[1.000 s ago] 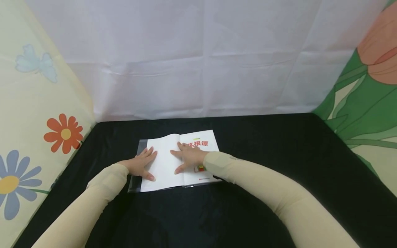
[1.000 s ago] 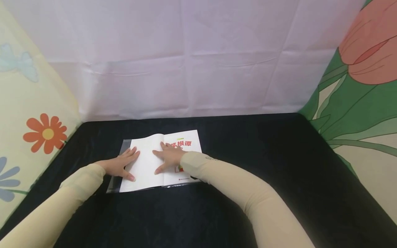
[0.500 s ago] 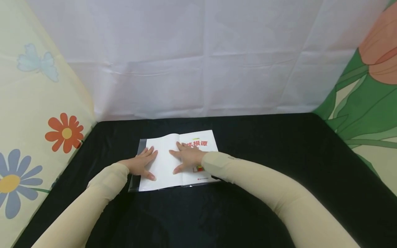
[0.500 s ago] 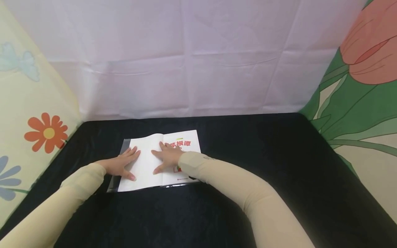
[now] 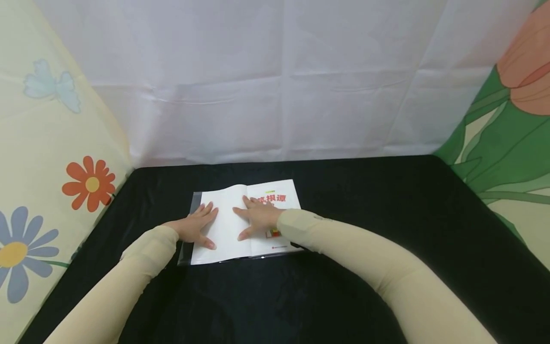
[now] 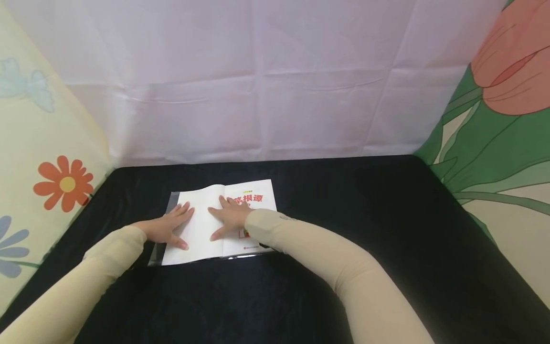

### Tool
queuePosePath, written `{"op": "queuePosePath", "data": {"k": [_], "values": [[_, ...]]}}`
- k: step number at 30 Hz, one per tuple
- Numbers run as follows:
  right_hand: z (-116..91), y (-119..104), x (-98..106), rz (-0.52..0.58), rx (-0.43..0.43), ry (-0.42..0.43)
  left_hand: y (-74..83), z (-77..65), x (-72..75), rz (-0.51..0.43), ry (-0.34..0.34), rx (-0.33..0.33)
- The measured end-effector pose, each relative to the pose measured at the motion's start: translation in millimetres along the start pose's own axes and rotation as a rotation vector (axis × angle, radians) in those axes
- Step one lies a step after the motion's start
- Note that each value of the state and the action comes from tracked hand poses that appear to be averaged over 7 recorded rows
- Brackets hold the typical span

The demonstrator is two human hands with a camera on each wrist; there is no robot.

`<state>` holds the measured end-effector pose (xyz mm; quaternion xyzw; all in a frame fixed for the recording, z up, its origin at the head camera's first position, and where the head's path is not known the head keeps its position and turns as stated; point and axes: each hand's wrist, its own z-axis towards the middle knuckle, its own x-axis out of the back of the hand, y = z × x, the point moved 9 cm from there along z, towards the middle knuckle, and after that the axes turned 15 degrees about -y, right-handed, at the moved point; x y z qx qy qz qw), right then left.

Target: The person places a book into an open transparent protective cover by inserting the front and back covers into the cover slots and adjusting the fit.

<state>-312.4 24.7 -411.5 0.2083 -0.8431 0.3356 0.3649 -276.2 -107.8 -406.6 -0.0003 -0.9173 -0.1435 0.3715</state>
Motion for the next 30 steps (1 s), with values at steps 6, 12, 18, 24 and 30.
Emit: {"op": "queuePosePath", "data": {"k": [6, 12, 18, 24, 30], "values": [[-0.2, -1.7, -0.4, -0.01, -0.001, -0.001, 2.2, -1.9, 0.1, 0.006, -0.005, -0.001], [-1.8, -3.5, -0.3, -0.007, 0.001, 0.0, 0.4, -2.2, 0.0, -0.004, -0.007, -0.004], [-1.2, -4.5, -0.7, -0.007, 0.003, 0.002, 1.0, -2.7, -0.2, -0.007, -0.006, -0.023], [-1.3, -6.6, -0.1, -0.002, 0.003, -0.001, 3.8, -4.6, -0.2, -0.001, -0.005, -0.023], [-0.5, -8.3, 0.5, -0.009, 0.007, -0.006, 5.1, -4.8, -0.6, -0.016, -0.007, -0.029]]}}
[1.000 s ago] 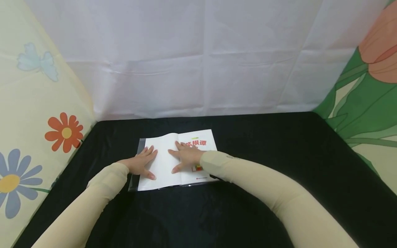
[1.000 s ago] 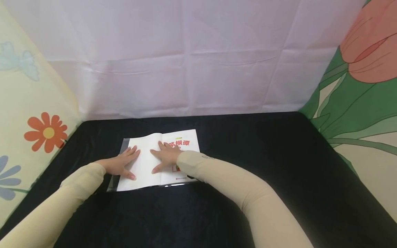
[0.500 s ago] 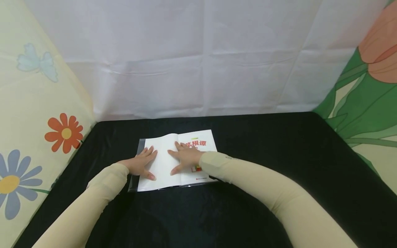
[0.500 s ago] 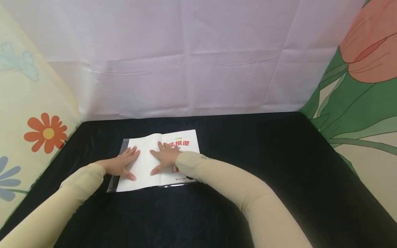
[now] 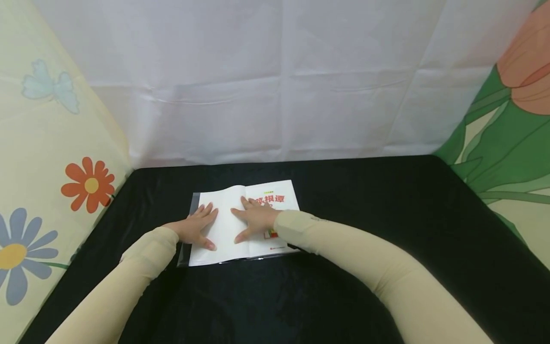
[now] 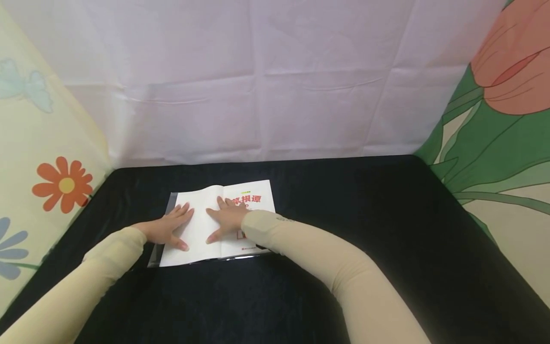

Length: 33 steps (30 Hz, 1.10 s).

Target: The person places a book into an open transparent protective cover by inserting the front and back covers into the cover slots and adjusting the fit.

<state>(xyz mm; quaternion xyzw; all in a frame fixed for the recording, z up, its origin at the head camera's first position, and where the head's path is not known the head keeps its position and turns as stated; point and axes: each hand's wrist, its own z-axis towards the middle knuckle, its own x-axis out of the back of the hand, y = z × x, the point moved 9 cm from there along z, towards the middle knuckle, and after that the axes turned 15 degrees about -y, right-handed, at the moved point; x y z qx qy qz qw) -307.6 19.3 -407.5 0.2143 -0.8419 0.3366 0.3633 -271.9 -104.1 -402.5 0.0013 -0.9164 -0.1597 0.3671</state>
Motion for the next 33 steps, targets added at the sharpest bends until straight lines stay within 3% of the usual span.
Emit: {"op": "queuePosePath", "data": {"k": [33], "values": [[4, -12, -4, -0.019, -0.013, 0.007, 2.6, 2.8, -0.2, 0.02, 0.015, -0.028]]}}
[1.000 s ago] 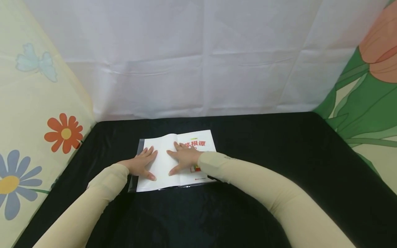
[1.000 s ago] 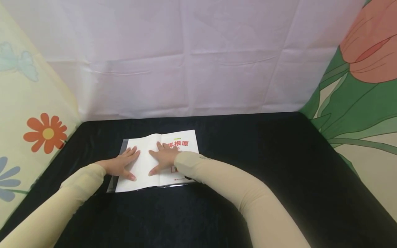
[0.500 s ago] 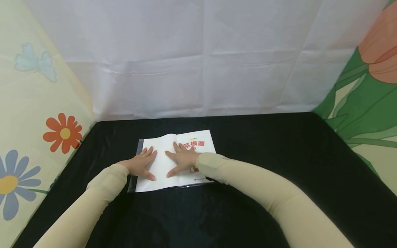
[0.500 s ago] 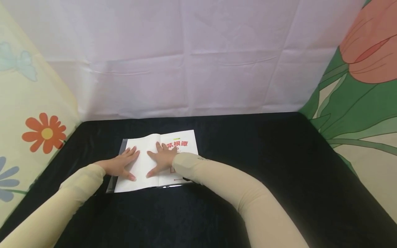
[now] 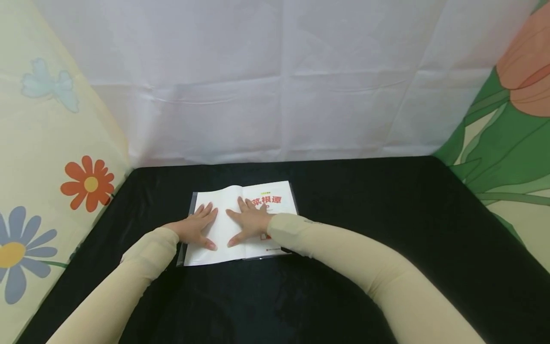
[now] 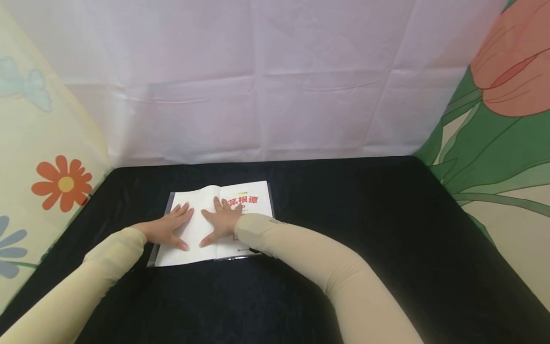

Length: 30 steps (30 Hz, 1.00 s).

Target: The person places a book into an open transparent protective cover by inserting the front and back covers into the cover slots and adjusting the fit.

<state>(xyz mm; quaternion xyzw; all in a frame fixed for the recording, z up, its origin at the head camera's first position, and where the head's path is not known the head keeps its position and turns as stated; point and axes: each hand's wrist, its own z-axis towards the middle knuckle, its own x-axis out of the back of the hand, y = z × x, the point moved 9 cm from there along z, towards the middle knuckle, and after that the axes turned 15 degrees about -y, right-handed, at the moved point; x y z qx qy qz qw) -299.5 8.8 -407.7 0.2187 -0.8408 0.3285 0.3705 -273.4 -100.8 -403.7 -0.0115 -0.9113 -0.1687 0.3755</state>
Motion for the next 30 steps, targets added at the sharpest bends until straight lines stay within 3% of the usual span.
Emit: {"op": "queuePosePath", "data": {"k": [17, 25, 30], "values": [[30, 9, -9, -0.033, -0.034, 0.029, 1.2, 1.3, -0.8, 0.02, -0.004, 0.013], [6, -4, -3, -0.02, -0.052, 0.023, 2.7, 3.4, -0.2, 0.048, 0.003, 0.003], [10, -5, -4, -0.02, -0.064, 0.032, 2.9, 5.0, -0.2, 0.067, 0.006, 0.015]]}}
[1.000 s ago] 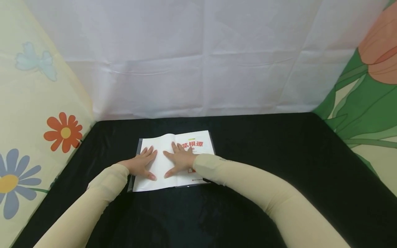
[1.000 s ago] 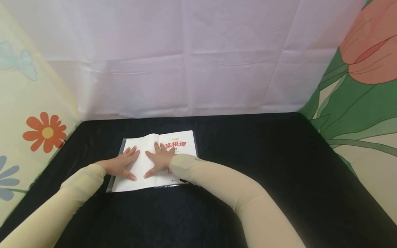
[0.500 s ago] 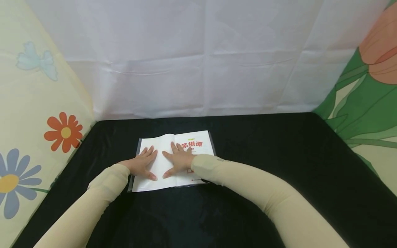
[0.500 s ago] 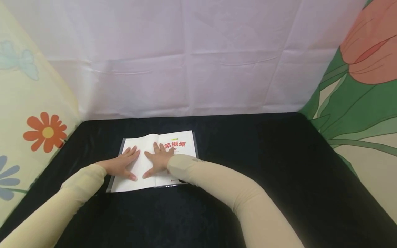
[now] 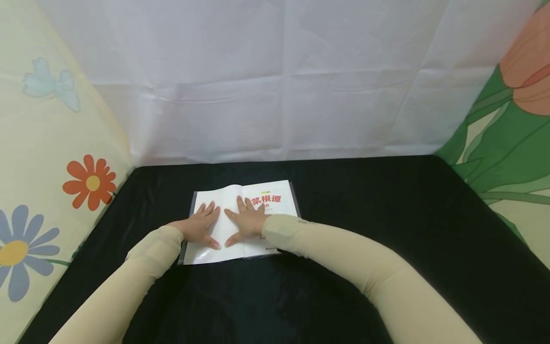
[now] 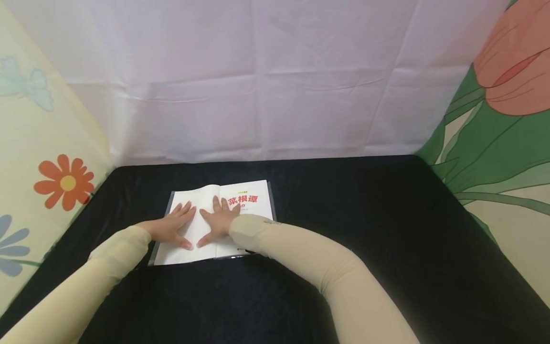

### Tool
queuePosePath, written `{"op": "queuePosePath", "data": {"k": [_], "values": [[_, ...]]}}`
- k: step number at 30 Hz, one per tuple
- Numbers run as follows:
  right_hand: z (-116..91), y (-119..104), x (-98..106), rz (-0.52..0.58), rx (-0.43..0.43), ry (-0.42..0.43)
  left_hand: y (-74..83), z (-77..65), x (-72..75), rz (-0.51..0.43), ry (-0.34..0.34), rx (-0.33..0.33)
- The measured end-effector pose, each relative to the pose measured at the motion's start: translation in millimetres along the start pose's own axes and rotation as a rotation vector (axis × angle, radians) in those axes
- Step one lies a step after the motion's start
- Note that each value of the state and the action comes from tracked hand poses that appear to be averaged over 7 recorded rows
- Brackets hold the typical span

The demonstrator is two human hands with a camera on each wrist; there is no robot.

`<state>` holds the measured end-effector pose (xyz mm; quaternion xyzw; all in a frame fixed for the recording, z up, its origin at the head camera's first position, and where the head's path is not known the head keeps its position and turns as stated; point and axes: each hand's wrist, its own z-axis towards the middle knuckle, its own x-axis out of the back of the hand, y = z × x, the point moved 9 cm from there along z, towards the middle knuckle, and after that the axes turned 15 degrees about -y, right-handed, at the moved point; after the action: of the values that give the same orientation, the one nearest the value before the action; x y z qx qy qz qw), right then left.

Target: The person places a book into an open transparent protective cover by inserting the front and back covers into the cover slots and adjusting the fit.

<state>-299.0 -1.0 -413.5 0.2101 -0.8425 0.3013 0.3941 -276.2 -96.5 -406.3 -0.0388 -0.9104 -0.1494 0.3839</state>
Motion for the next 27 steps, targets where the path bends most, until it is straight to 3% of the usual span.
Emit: {"op": "queuePosePath", "data": {"k": [8, 12, 15, 20, 27], "values": [[19, 12, -4, 0.007, 0.062, 0.027, 3.7, -0.7, 0.2, 0.02, -0.045, 0.075], [4, 17, 10, 0.096, 0.12, 0.089, 6.1, -0.6, 2.7, 0.047, -0.067, 0.11], [-13, 28, 24, 0.188, 0.117, 0.179, 7.7, 0.0, 4.5, 0.051, -0.07, 0.126], [-36, 56, 40, 0.237, 0.007, 0.318, 7.5, 0.2, 4.8, 0.039, -0.065, 0.131], [-45, 105, 38, 0.339, -0.184, 0.361, -6.0, 10.7, 1.8, -0.013, -0.054, 0.097]]}}
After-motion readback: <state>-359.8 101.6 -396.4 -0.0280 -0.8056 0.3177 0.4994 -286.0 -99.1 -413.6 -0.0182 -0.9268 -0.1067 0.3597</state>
